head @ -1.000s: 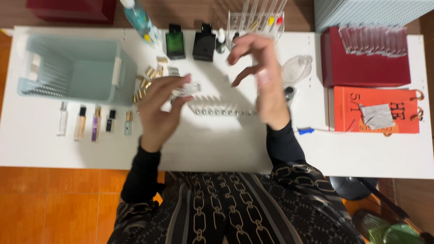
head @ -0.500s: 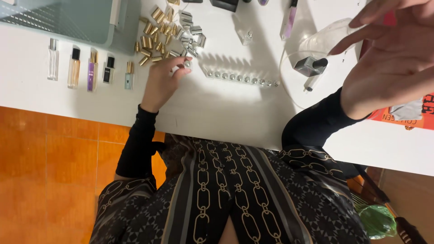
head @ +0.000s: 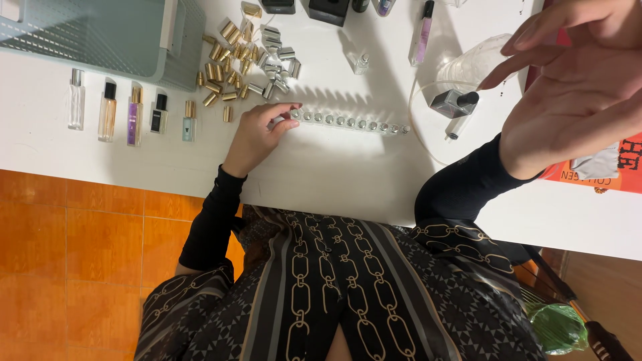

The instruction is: The recorder is assembling small perfume sample vials by attaching caps, testing the spray mechanism, and arranging them in a holder on a desk.

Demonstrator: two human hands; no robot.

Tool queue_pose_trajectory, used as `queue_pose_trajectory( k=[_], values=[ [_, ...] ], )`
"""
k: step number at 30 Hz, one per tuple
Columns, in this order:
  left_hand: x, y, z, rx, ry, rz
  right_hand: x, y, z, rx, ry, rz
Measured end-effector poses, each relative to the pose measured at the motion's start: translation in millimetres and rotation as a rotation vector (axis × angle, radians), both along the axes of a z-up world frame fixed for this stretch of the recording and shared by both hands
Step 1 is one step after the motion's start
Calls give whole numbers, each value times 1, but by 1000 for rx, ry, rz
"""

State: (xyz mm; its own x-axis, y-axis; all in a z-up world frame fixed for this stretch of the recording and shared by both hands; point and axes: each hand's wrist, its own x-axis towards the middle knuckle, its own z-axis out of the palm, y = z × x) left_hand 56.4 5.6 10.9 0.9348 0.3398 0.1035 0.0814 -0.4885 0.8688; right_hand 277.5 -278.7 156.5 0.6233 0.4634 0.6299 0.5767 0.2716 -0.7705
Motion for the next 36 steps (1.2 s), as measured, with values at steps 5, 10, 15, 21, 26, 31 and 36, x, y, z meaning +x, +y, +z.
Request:
queue_pose_trajectory(
  k=[5,10,15,21,26,31,36],
  values=[
    [-2,-1,-3,-2,24,14,1,7,1,48,26,19],
    [-1,-1,-6,41,-33,-7,-11,18,10,131,48,21],
    [-3,-4,-5,72,-32,2,-15,20,12,140,70,-16],
    [-3,-3,-14,54,15,42,-16,22,16,123,80,-11],
    [-3,-5,-19,56,-31,41,-16,22,17,97,75,-16],
    [-2,-6,-23,-1,-21,53,-14,21,16,79,77,-25],
    [-3,-7,-23,-19,19,80,-14,23,15,80,93,-15]
  ],
)
